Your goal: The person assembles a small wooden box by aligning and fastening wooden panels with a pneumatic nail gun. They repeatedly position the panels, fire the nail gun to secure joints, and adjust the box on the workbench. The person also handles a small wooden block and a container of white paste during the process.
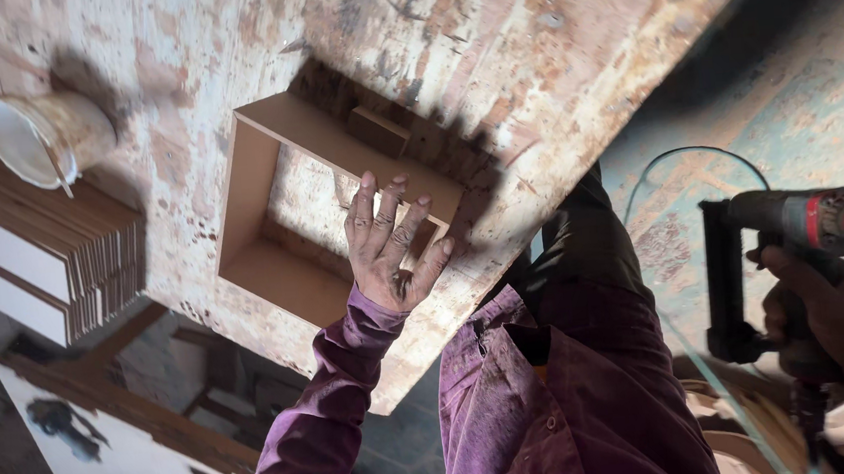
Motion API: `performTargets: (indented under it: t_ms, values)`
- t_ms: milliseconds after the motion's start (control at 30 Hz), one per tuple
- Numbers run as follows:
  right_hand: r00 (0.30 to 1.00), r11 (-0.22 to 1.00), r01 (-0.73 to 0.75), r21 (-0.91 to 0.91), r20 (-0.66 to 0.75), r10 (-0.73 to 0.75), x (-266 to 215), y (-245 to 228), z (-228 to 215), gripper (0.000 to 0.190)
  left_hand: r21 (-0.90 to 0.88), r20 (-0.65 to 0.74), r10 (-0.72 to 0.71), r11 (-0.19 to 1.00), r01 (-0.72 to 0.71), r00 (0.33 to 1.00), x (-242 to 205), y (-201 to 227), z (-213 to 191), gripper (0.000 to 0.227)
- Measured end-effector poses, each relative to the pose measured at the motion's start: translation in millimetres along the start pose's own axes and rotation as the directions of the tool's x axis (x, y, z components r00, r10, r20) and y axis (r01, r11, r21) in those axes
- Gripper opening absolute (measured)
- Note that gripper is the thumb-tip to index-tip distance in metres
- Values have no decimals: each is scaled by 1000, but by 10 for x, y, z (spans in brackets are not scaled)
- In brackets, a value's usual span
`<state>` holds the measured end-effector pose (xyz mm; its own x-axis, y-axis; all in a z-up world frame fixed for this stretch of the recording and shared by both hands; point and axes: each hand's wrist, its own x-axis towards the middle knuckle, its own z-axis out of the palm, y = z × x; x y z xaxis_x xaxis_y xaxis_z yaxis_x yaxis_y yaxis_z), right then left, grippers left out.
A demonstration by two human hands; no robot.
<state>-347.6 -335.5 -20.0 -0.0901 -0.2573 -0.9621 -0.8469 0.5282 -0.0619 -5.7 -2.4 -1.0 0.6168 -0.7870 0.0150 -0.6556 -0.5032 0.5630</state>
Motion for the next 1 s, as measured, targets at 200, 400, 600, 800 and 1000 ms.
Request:
performTargets:
  t_ms: [200, 400, 600, 800, 1000]
  values:
    - [883, 841, 308, 444, 195, -427, -217, 579, -29, 62, 45, 24, 78, 996, -80, 997, -18, -9, -35, 56]
    - [705, 559, 565, 607, -3, -710, -441, 625, 1123, 87, 92, 83, 157, 982, -164, 984, -72, -60, -142, 60]
    - [645, 463, 198, 864, 241, -725, -459, 482, 1834, 90, 112, 117, 179, 975, -192, 977, -36, -53, -207, 55]
    - [527, 352, -80, 933, 339, -779, -341, 583, 2605, 90, 62, 106, 192, 978, -199, 976, -22, -67, -196, 54]
    - [462, 269, -31, 963, 253, -850, -435, 637, 2937, 93, 52, 111, 170, 983, -176, 979, -2, -90, -206, 53]
